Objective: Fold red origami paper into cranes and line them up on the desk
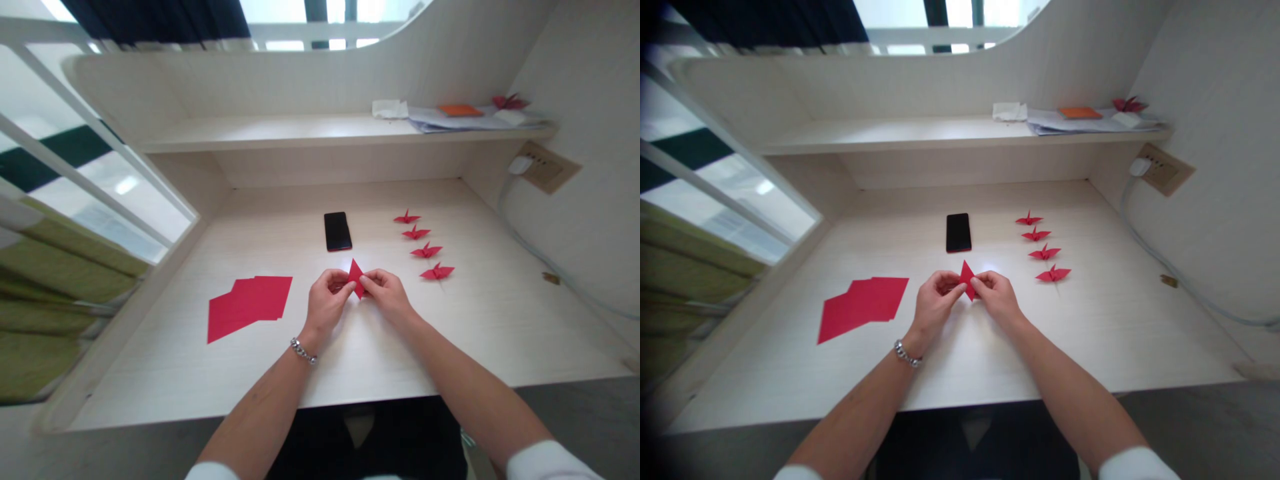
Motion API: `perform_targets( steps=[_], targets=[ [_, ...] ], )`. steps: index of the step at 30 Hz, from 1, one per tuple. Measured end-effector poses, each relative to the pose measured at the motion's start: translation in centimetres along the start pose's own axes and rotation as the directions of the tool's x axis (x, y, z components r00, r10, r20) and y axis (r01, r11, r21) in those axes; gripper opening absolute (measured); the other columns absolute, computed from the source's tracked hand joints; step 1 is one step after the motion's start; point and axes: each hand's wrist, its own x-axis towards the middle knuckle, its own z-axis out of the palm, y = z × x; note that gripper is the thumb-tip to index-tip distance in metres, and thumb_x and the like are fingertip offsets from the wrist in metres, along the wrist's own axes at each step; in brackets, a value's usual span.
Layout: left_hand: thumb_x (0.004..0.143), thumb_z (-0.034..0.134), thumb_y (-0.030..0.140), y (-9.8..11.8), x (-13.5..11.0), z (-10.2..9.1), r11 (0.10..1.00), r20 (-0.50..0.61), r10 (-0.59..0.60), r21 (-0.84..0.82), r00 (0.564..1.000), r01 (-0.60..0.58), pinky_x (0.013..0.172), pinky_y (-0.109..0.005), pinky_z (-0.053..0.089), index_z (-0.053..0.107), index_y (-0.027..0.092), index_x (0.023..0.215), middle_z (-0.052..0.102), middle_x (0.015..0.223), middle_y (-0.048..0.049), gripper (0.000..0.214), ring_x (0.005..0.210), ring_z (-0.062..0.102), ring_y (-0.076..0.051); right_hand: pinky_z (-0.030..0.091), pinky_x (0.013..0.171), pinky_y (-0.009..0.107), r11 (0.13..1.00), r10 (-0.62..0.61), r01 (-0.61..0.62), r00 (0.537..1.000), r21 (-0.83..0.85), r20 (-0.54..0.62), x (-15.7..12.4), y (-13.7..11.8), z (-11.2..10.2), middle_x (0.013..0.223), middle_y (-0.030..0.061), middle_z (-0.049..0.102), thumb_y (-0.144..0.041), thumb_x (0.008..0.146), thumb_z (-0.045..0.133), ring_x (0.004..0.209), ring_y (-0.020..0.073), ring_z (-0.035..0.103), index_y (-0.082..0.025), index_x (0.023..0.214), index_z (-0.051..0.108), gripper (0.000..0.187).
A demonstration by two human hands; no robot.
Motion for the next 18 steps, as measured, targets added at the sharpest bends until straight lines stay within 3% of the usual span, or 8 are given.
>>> perform_targets(
  steps=[8, 18],
  targets=[
    [0.069, 0.078, 0.025, 0.16, 0.01, 0.03, 0.992, 0.02, -0.063, -0.107, 0.998, 0.065, 0.076, -0.033, 0.056, 0.065, 0.014, 0.089, 0.071, 0.086, -0.006, 0.026, 0.079, 0.069, -0.018, 0.054, 0.065, 0.032, 0.993, -0.108, 0.106, 0.994, -0.059, -0.019, -0.45, -1.15, -0.03, 0.079, 0.0053, 0.073, -0.036, 0.069, 0.075, 0.073, 0.0202, 0.069, -0.018, 0.097, 0.067, 0.034],
    [0.063, 0.08, 0.022, 0.16, 0.16, -0.19, 0.989, 0.024, -0.078, -0.121, 0.997, 0.081, 0.074, -0.031, 0.056, 0.067, 0.014, 0.08, 0.071, 0.079, -0.0044, 0.023, 0.075, 0.068, -0.017, 0.051, 0.059, 0.028, 0.997, -0.069, 0.068, 0.997, -0.019, -0.026, -0.09, -0.73, -0.2, 0.072, 0.0011, 0.068, -0.029, 0.06, 0.077, 0.065, 0.0165, 0.063, -0.018, 0.076, 0.065, 0.022]
  ],
)
